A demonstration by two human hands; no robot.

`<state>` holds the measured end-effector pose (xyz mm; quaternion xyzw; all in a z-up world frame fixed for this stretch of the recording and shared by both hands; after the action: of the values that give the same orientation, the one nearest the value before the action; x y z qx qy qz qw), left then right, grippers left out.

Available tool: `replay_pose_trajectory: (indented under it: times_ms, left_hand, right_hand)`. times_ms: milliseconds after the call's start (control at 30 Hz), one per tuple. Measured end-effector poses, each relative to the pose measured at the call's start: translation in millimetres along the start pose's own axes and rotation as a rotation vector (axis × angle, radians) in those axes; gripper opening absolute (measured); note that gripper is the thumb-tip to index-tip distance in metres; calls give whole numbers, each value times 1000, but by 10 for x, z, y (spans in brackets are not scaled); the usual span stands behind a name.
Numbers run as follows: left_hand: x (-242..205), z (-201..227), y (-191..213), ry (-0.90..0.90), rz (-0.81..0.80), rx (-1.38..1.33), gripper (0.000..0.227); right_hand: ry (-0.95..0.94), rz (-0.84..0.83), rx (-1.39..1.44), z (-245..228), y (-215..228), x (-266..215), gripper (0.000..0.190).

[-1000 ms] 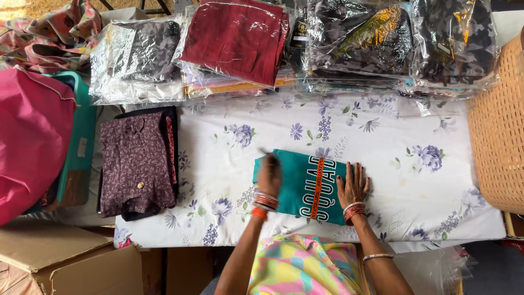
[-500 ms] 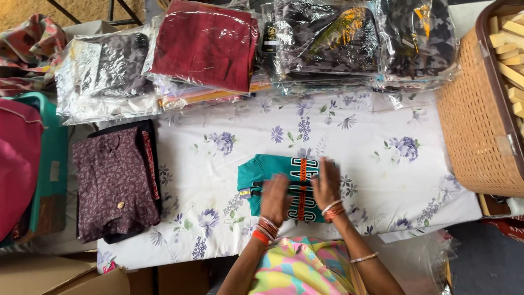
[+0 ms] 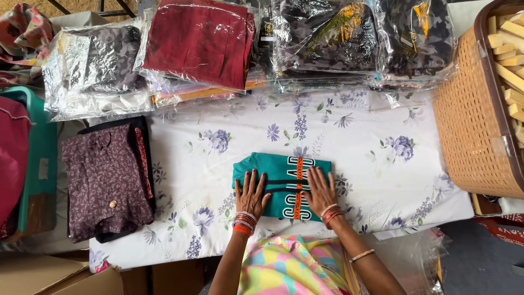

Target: Folding and organizing various garments on a table in a sorting facility.

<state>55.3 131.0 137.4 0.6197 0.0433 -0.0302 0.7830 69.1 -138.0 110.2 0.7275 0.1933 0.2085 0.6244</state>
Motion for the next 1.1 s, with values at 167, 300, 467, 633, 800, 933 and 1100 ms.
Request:
replay_pose_trajectory:
  times_ms: [167,300,467,633,800,933,1100]
  left_hand:
    - [-40,-7,130,-7,34,-151,74]
    - [-341,-9,214,82,194,-500,62]
    - [-832,246,367,195,-183,-809,48]
    - [-1061,172,-773,173,-945,-856,46]
    - [-900,656,-1265,272,-1344,-1834,36]
    - [-718,954,-1057,676,-1497,-2260,55]
    - [-577,931,-1226,230,-1424,-2572,56]
  right_hand:
    - [-188,97,22,64,-63,-218,75]
    - [-517,397,411,12,-214,-431,77]
    - [-669,461,794,134,-311,-411,86]
    - [-609,461,1018,237,-67,-275,88]
    - [-596,314,1148,205,59,-219,59]
    - [-715,274,1327,171,72,-390,60]
    - [-819,414,1446,-32,477,-553,64]
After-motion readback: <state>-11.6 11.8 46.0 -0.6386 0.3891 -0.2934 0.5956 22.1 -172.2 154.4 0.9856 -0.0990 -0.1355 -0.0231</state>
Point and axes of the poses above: each hand's wrist, its own x-axis towards the middle knuckle, its own y-axis out of the back of the hand, z = x × y, the point moved 2 cm from there along x, towards the middle knuckle, and after that the axes turned 11 degrees about y, right-handed, at the moved point
